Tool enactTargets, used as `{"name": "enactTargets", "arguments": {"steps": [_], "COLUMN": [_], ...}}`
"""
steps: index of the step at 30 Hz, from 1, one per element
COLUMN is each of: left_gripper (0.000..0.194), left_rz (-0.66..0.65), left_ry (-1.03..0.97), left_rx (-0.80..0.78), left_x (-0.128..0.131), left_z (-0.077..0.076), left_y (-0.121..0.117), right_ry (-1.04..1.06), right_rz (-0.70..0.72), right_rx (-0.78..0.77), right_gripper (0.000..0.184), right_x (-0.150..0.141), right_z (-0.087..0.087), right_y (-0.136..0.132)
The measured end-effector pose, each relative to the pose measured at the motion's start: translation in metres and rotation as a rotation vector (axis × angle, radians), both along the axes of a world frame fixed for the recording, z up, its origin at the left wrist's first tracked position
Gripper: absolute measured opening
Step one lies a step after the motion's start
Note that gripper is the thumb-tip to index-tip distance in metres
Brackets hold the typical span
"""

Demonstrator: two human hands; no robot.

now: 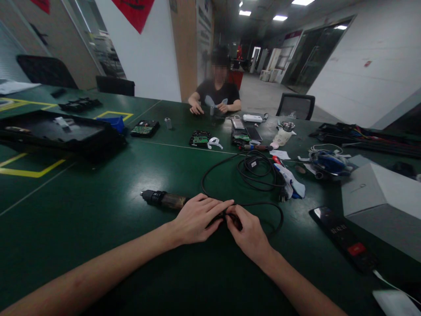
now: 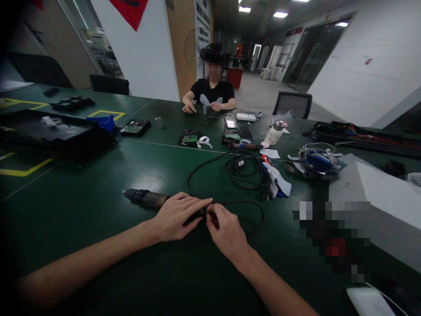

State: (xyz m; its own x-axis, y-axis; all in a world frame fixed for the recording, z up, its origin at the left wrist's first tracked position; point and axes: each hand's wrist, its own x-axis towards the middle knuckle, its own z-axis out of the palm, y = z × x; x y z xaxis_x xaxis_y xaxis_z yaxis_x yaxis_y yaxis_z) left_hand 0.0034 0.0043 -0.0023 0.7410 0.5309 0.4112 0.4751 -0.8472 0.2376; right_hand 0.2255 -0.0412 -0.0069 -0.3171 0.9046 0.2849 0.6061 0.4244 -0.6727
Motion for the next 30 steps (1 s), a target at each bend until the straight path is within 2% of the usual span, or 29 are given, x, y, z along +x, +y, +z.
{"name": "enactTargets", "arguments": {"steps": [15, 23, 27, 30], "left_gripper": [0.035, 0.021, 0.02, 0.02], "left_rz": [0.062, 0.029, 0.01, 0.005], "left_ry": [-0.019, 0.112, 0.139, 0.157], "left_rx": [0.066, 0.204, 0.205, 0.2], "left_x": [0.002, -0.001, -0.017, -0.044], "left_z": [-0.007, -0.005, -0.004, -0.004], "left_y": [0.0, 0.001, 0.002, 0.005], "right_ry": [0.017, -0.081, -0.194, -0.176], "right_rz": [-0.006, 0.019, 0.019, 0.028], "right_rx": [-0.012, 0.031, 0.142, 0.255], "right_gripper": [0.009, 0.012, 0.019, 0.024], "right_x": [-0.001, -0.003, -0.006, -0.007], "right_z": [0.001, 0.009, 0.014, 0.015], "right_y": [-0.002, -0.004, -0.011, -0.014]}}
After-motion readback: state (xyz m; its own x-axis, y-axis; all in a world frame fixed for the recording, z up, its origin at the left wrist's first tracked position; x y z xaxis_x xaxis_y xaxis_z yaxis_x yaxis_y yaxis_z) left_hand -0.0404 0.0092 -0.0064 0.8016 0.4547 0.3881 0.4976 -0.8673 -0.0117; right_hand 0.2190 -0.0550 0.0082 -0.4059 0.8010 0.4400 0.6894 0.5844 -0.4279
